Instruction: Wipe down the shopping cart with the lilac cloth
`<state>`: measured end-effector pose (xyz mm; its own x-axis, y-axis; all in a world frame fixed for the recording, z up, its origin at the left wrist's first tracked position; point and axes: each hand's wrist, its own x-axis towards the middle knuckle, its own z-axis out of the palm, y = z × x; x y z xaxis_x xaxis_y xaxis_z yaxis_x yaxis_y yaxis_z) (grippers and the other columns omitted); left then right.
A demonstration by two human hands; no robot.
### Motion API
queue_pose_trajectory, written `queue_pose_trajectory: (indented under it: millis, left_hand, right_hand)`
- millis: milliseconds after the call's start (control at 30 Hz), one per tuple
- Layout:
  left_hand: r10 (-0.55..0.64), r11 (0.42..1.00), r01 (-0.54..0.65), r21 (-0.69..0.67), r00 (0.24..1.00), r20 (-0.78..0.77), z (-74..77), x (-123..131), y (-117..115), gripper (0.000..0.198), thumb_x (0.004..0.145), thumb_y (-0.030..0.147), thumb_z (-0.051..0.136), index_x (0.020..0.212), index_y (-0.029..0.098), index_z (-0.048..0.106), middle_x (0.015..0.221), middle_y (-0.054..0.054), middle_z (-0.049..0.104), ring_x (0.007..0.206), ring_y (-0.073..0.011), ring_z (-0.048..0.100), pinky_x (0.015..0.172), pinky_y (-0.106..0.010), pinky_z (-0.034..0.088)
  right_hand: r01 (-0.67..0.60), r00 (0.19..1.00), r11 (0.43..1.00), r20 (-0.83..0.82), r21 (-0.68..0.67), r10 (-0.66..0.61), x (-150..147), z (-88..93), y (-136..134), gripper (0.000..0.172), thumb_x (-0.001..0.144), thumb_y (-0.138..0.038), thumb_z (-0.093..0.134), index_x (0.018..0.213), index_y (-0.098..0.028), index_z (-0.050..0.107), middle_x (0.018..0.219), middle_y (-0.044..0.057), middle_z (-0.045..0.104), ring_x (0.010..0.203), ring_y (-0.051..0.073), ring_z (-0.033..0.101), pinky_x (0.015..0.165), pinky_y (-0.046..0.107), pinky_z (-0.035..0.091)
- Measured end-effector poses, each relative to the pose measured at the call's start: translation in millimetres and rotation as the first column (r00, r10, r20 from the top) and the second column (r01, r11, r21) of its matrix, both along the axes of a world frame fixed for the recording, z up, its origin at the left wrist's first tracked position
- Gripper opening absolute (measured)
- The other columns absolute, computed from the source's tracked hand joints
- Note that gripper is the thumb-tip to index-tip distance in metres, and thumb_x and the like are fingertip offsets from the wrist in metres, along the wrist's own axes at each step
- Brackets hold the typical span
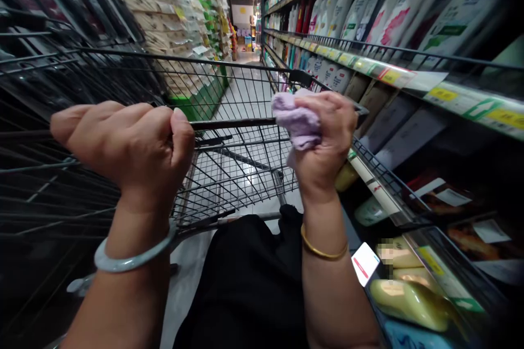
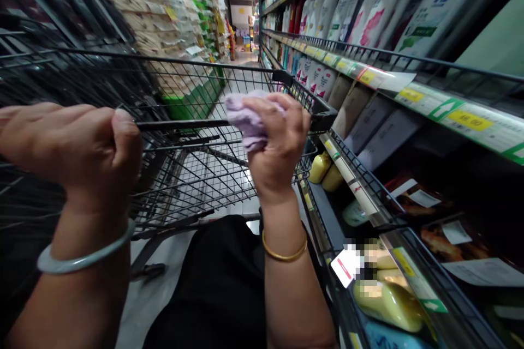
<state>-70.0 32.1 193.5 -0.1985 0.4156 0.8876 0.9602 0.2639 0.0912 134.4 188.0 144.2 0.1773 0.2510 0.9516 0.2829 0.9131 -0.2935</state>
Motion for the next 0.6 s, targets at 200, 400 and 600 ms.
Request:
queue_pose_trajectory:
  millis: [200,400,600]
  left_hand:
    - [-0.005,1.000,0.005,-0.029,1.000,0.000,2.0,0,-2,0.039,0.083,0.043,0.060,0.060,0.029,0.033,0.061,-0.005,0.048,0.074,-0.0291,0.047,0.095,-0.060,0.028]
    - [-0.003,1.000,0.003,-0.012,1.000,0.002,2.7,1,-4,0.037,0.082,0.041,0.061,0.062,0.026,0.034,0.060,-0.003,0.044,0.075,-0.0287,0.048,0.093,-0.058,0.025]
    - [0.006,0.999,-0.006,-0.048,1.000,0.002,3.1,1,-5,0.039,0.086,0.046,0.061,0.062,0.027,0.036,0.063,-0.004,0.045,0.075,-0.0285,0.047,0.094,-0.058,0.027]
  right_hand:
    - [0.051,0.936,0.992,-0.340,-0.117,-0.088,27,-18.4,41,0.046,0.082,-0.006,0.059,0.123,-0.027,0.068,0.120,0.003,0.070,0.116,0.023,0.069,0.116,0.054,0.055]
    - [0.044,0.996,0.992,-0.070,-0.116,-0.052,5,-8.9,7,0.036,0.090,-0.013,0.064,0.122,-0.030,0.069,0.124,0.005,0.069,0.124,0.024,0.067,0.114,0.054,0.057]
    - [0.028,0.932,0.994,-0.358,-0.103,-0.063,18,-21.4,38,0.045,0.084,-0.008,0.055,0.125,-0.024,0.065,0.122,0.006,0.068,0.118,0.023,0.069,0.115,0.053,0.055]
